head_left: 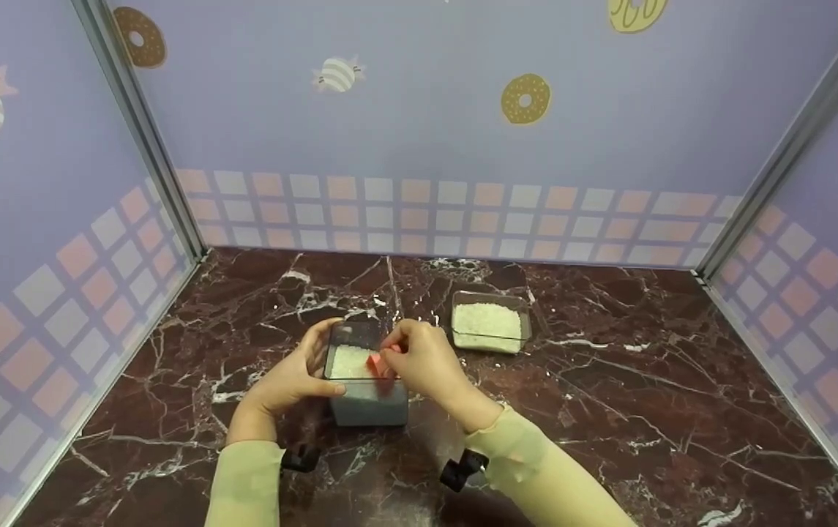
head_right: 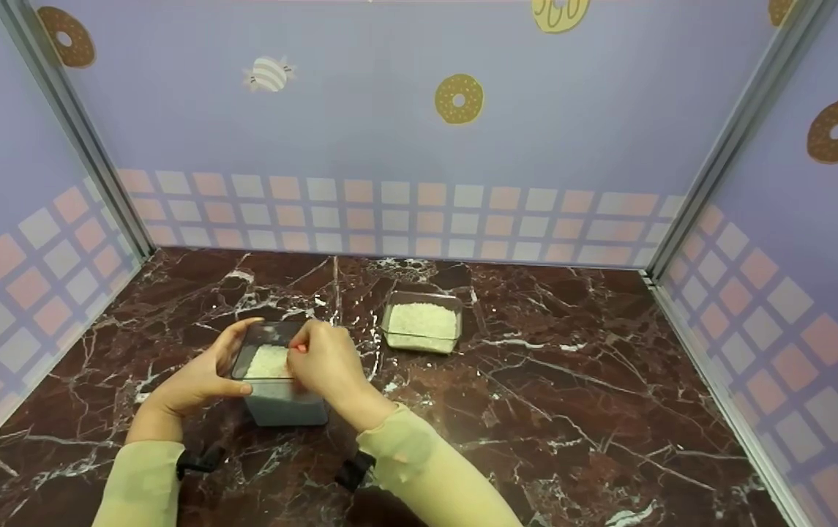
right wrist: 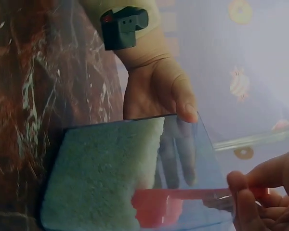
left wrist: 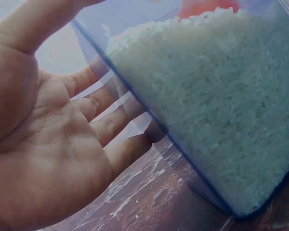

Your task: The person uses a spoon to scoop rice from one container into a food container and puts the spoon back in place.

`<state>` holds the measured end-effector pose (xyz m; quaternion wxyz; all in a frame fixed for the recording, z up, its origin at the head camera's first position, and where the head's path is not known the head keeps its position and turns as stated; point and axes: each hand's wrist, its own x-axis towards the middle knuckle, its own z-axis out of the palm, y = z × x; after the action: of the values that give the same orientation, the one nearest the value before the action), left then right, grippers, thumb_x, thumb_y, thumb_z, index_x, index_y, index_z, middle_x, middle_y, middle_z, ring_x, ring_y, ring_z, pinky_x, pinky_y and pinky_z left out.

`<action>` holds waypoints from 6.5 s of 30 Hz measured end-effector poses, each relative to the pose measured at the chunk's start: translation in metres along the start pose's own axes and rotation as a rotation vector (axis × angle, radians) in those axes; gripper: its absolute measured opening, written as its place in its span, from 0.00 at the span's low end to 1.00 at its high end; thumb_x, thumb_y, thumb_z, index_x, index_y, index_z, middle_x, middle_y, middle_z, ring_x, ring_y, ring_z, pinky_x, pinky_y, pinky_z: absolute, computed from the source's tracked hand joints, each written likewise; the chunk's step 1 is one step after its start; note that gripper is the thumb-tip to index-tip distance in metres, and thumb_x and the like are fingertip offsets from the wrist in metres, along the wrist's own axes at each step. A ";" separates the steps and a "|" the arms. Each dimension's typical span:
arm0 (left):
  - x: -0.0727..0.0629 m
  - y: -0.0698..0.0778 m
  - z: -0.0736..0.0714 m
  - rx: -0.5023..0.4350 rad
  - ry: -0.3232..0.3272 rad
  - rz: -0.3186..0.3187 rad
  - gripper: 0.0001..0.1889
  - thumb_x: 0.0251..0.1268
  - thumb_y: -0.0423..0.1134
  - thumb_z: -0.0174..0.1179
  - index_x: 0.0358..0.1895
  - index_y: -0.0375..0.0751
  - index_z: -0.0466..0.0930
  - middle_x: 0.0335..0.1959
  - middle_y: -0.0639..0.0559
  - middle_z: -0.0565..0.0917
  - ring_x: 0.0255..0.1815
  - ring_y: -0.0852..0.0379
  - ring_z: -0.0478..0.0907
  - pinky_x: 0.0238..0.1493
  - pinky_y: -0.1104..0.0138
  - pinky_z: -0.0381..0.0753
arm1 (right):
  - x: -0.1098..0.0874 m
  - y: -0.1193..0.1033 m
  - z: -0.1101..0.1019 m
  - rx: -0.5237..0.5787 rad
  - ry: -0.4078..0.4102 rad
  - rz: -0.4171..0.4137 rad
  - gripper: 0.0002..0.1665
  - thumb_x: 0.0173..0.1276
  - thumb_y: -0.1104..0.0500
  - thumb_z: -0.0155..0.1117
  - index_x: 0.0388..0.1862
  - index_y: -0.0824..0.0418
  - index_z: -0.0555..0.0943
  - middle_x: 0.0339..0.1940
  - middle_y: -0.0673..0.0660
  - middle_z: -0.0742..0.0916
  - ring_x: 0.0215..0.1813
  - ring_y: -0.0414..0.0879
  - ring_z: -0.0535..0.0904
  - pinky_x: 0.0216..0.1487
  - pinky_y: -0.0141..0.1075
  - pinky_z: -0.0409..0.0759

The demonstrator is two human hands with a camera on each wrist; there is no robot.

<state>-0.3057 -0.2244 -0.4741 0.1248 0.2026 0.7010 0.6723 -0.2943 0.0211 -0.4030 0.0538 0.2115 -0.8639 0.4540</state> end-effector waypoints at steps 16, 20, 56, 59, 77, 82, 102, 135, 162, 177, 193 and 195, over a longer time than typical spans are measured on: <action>0.001 0.000 0.001 -0.004 0.008 -0.014 0.60 0.51 0.27 0.73 0.82 0.41 0.39 0.86 0.40 0.38 0.87 0.41 0.31 0.84 0.48 0.39 | 0.013 0.019 -0.002 0.506 -0.048 0.269 0.07 0.65 0.72 0.63 0.40 0.75 0.82 0.26 0.62 0.89 0.20 0.36 0.83 0.21 0.24 0.78; 0.000 0.000 0.000 0.005 0.007 -0.017 0.60 0.50 0.27 0.73 0.82 0.41 0.39 0.86 0.40 0.37 0.87 0.40 0.31 0.84 0.56 0.46 | 0.015 0.024 -0.001 0.586 -0.035 0.313 0.08 0.65 0.73 0.63 0.41 0.76 0.82 0.24 0.54 0.86 0.20 0.36 0.82 0.22 0.23 0.80; -0.001 0.001 0.000 0.056 0.032 -0.030 0.60 0.49 0.28 0.74 0.82 0.42 0.41 0.86 0.38 0.41 0.87 0.40 0.33 0.84 0.46 0.41 | 0.013 0.056 -0.015 0.972 -0.014 0.525 0.06 0.72 0.71 0.59 0.44 0.72 0.81 0.19 0.51 0.86 0.20 0.35 0.81 0.25 0.21 0.81; -0.001 0.002 0.000 0.047 0.030 -0.038 0.60 0.51 0.29 0.74 0.82 0.42 0.40 0.87 0.39 0.37 0.87 0.39 0.29 0.85 0.45 0.37 | 0.011 0.062 -0.015 1.006 -0.019 0.518 0.07 0.72 0.70 0.59 0.46 0.72 0.81 0.19 0.51 0.86 0.19 0.34 0.81 0.24 0.21 0.80; -0.001 -0.001 -0.002 0.003 -0.001 -0.033 0.60 0.52 0.28 0.73 0.83 0.43 0.38 0.87 0.41 0.34 0.88 0.41 0.32 0.74 0.78 0.63 | 0.008 0.079 -0.022 1.237 -0.074 0.558 0.13 0.78 0.69 0.53 0.35 0.62 0.82 0.20 0.50 0.86 0.20 0.33 0.81 0.23 0.18 0.79; -0.001 0.000 -0.001 0.009 0.007 -0.037 0.60 0.53 0.28 0.73 0.83 0.44 0.39 0.87 0.42 0.36 0.88 0.42 0.33 0.79 0.71 0.60 | 0.007 0.078 -0.033 1.260 -0.092 0.558 0.10 0.78 0.67 0.54 0.38 0.65 0.82 0.21 0.51 0.87 0.20 0.33 0.80 0.23 0.18 0.79; -0.003 0.001 0.001 0.032 0.025 -0.041 0.59 0.52 0.28 0.73 0.82 0.43 0.40 0.87 0.41 0.32 0.86 0.39 0.24 0.84 0.41 0.32 | 0.006 0.114 -0.122 1.333 0.282 0.515 0.14 0.75 0.68 0.59 0.28 0.63 0.83 0.18 0.52 0.86 0.19 0.34 0.81 0.21 0.17 0.78; -0.003 0.001 0.002 0.032 0.024 -0.035 0.59 0.53 0.27 0.71 0.83 0.40 0.37 0.87 0.42 0.33 0.87 0.40 0.26 0.85 0.43 0.33 | -0.004 0.126 -0.135 -0.088 0.780 0.198 0.05 0.65 0.68 0.68 0.37 0.72 0.85 0.26 0.63 0.89 0.17 0.21 0.72 0.20 0.15 0.69; -0.002 0.001 0.001 0.043 0.027 -0.054 0.59 0.53 0.28 0.72 0.83 0.44 0.38 0.86 0.41 0.30 0.87 0.40 0.24 0.85 0.43 0.33 | 0.004 0.099 -0.110 1.227 0.323 0.453 0.14 0.77 0.68 0.55 0.31 0.63 0.83 0.22 0.51 0.86 0.21 0.35 0.80 0.23 0.19 0.79; -0.002 -0.002 0.001 -0.014 0.000 0.016 0.60 0.50 0.27 0.73 0.82 0.39 0.39 0.86 0.38 0.41 0.87 0.40 0.36 0.84 0.60 0.52 | -0.007 0.027 -0.033 0.145 0.236 -0.245 0.06 0.65 0.71 0.68 0.40 0.69 0.81 0.27 0.59 0.85 0.22 0.41 0.78 0.23 0.27 0.79; -0.001 0.000 0.001 0.024 0.011 -0.022 0.59 0.52 0.28 0.73 0.82 0.42 0.40 0.87 0.39 0.35 0.87 0.40 0.27 0.85 0.45 0.35 | 0.003 0.016 -0.009 -0.282 -0.014 -0.514 0.05 0.68 0.68 0.68 0.36 0.61 0.80 0.30 0.55 0.92 0.31 0.46 0.89 0.31 0.35 0.85; 0.000 0.000 0.001 0.028 0.014 -0.023 0.59 0.52 0.28 0.73 0.82 0.43 0.40 0.87 0.40 0.35 0.87 0.40 0.26 0.85 0.44 0.35 | 0.004 0.013 -0.011 -0.240 -0.066 -0.436 0.04 0.67 0.69 0.67 0.36 0.61 0.81 0.30 0.56 0.92 0.31 0.46 0.89 0.30 0.32 0.84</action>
<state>-0.3048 -0.2235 -0.4742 0.1250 0.1916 0.7134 0.6624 -0.3042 0.0355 -0.4055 0.1471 0.3998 -0.8468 0.3184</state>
